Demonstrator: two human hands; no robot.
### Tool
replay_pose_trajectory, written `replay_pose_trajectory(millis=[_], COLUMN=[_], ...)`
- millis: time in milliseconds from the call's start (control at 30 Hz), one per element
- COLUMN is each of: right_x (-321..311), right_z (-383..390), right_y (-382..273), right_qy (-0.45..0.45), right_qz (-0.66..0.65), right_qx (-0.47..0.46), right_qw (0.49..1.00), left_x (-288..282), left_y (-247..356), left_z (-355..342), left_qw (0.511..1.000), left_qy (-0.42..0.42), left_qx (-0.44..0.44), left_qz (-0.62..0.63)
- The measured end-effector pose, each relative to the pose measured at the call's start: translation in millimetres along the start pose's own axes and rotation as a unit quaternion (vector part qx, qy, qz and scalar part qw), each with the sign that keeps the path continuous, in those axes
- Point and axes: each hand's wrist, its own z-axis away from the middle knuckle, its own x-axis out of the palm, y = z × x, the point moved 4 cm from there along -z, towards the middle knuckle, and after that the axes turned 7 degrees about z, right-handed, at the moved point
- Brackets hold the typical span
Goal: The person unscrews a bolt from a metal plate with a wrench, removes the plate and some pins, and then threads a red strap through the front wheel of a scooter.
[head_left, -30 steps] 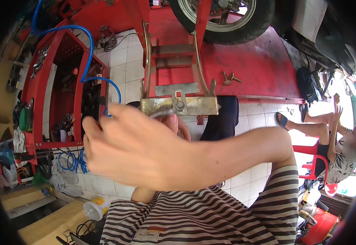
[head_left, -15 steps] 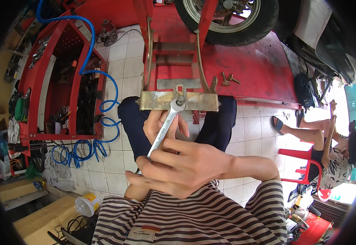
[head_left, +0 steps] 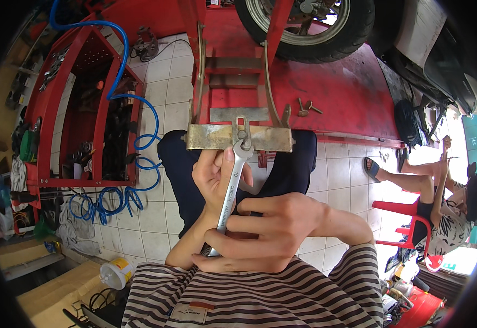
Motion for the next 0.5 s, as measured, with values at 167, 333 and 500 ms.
replay_pose_trajectory(millis=[167,333,500], right_x=[-4,-8,-10], right_z=[2,12,23], right_y=[6,13,4], right_qy=[-0.013,-0.013,-0.003], right_qz=[-0.031,-0.077,-0.087], right_qx=[-0.017,0.009,0.108], right_qw=[0.999,0.997,0.99], left_x=[-3,-3,-6], left_y=[-1,0,0], left_z=[0,1,2], left_qw=[1.0,1.0,0.998], left_qy=[-0.011,-0.005,-0.024], left_qx=[-0.003,-0.007,0.006], left_qz=[0.001,0.015,-0.063])
